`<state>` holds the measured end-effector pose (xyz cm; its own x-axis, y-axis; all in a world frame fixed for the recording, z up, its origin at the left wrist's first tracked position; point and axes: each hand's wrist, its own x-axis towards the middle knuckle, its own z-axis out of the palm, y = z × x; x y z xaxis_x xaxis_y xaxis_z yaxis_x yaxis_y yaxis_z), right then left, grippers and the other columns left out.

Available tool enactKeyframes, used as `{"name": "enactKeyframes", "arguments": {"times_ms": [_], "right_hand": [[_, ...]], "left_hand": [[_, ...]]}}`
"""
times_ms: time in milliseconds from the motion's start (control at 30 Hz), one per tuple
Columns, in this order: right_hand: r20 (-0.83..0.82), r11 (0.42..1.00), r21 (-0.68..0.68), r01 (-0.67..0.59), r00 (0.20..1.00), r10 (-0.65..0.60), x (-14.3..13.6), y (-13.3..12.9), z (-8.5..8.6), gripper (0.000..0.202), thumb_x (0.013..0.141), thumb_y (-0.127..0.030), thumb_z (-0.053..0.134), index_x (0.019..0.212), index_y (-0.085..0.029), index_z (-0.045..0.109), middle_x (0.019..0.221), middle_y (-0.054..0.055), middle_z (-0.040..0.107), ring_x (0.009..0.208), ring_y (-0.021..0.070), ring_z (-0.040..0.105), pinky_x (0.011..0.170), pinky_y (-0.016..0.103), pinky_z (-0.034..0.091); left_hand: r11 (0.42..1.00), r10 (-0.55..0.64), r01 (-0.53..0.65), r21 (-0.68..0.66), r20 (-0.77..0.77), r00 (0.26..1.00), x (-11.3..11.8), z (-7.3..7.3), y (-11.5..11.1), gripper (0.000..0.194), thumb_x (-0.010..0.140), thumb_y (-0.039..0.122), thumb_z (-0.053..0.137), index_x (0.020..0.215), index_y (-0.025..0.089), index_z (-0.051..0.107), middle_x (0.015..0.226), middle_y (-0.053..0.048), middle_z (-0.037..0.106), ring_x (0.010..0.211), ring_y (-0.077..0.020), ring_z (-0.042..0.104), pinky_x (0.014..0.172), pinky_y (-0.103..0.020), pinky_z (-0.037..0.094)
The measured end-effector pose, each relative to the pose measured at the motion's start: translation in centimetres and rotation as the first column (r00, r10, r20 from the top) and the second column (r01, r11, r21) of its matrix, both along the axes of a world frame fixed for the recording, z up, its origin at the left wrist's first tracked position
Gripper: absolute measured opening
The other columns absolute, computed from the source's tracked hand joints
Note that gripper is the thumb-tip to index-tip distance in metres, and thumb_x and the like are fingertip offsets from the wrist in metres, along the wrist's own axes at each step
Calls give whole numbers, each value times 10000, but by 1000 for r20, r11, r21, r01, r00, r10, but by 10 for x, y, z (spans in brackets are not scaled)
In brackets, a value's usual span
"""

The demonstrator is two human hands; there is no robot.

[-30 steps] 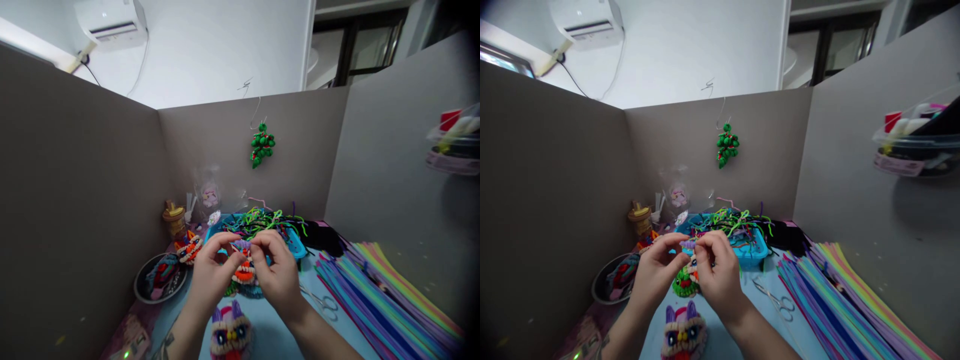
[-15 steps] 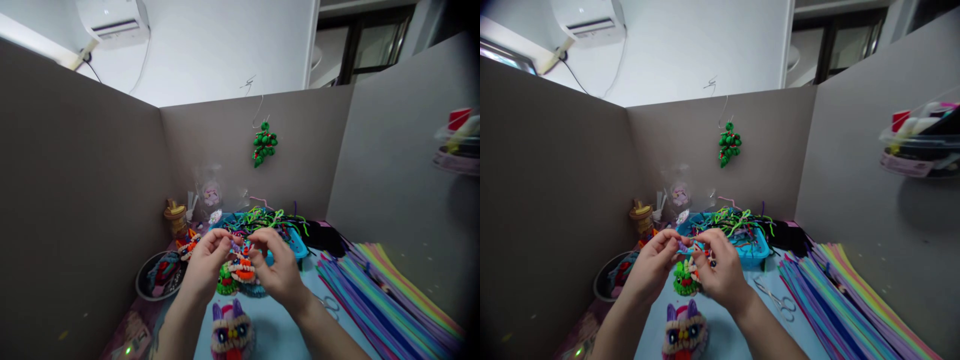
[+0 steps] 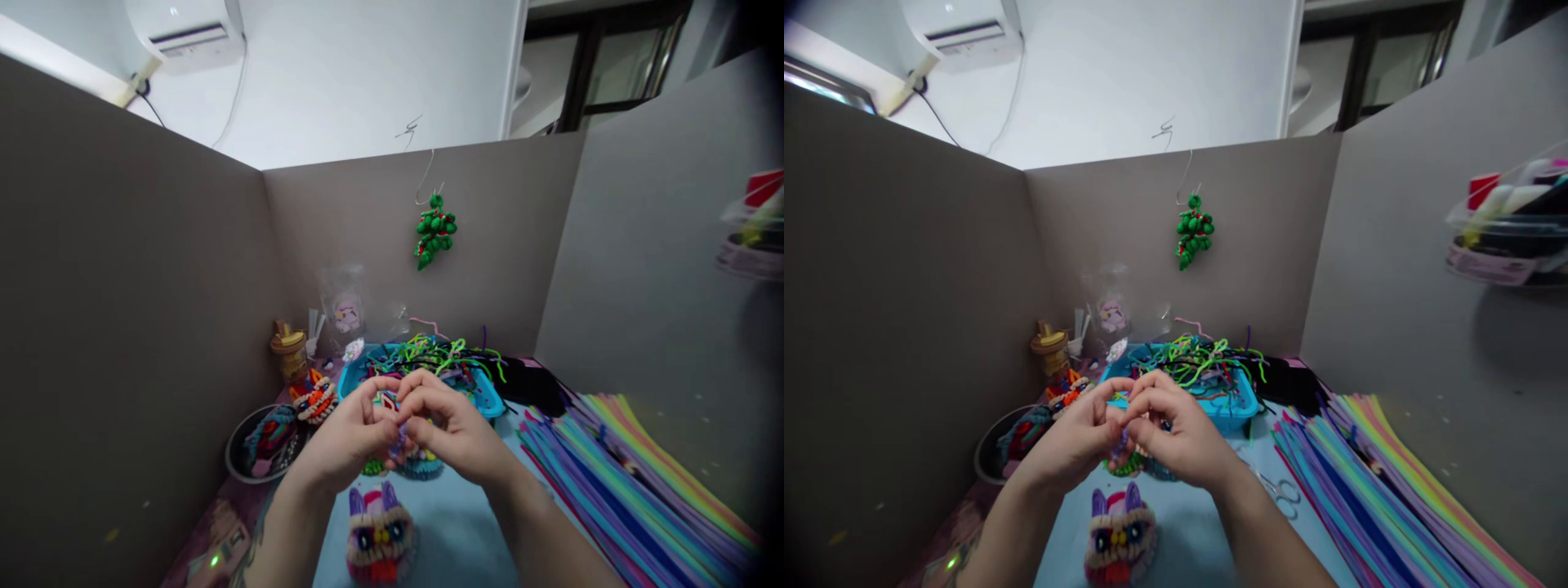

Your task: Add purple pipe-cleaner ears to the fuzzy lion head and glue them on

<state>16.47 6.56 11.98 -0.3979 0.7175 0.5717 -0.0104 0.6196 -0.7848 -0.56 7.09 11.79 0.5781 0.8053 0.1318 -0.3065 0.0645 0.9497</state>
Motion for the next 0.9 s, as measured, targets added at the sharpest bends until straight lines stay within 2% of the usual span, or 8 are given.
{"name": "enactKeyframes", "arguments": {"times_ms": [67,133,233,367,433,600,800,900], "right_hand": [[-30,999,-43,18,999,-19,0,2,0,117,846,-215,585,736,-203,622,913,28,493,764,138,539,620,256,454],[-71,994,-44,105,992,-107,-1,5,0,173,857,-237,573,690,-194,581,859,21,495,766,144,529,658,268,443],[-116,963,-14,269,956,-269,0,10,0,207,860,-261,568,666,-191,549,809,19,501,801,163,514,719,287,416],[-119,940,-3,342,933,-340,1,13,0,222,865,-287,558,666,-190,550,803,23,512,791,172,514,722,295,409],[-115,937,2,348,931,-346,0,13,-1,220,862,-287,557,665,-191,546,800,23,512,786,172,515,715,291,412],[-91,939,-1,345,935,-343,-1,13,-2,208,861,-281,548,673,-192,540,809,23,511,793,169,513,712,284,410],[-78,943,-9,333,940,-332,-2,12,-2,231,863,-284,532,653,-191,511,786,21,507,777,168,507,722,295,408],[-74,939,-19,344,936,-344,-3,13,-3,244,858,-292,529,638,-191,499,773,20,508,764,168,508,708,295,411]], "left_hand": [[999,27,-28,-19,-8,1000,2,1,-1,615,683,517,753,1105,175,465,613,22,620,474,-95,565,449,-174,430],[995,95,-95,-8,-24,995,3,4,-3,610,706,619,666,1085,178,482,686,-1,630,554,-126,611,486,-202,459],[963,248,-229,141,-137,959,4,9,-5,514,721,597,660,986,169,556,741,-5,612,602,-125,593,534,-224,468],[805,536,-370,464,-303,788,8,14,-8,207,726,318,715,847,159,660,754,-26,634,713,-153,577,611,-229,448],[737,617,-392,550,-312,723,10,14,-10,117,739,268,682,791,163,679,742,-30,651,706,-160,577,609,-234,439],[677,659,-383,628,-286,696,12,13,-13,142,784,275,636,718,165,697,658,-19,656,598,-142,553,537,-220,401],[580,705,-308,754,-276,653,9,14,-14,160,812,246,621,701,173,711,641,-20,673,598,-142,570,562,-225,399],[564,707,-269,780,-288,647,8,14,-14,164,822,235,607,713,173,713,657,-26,681,619,-148,578,588,-232,406]]}}
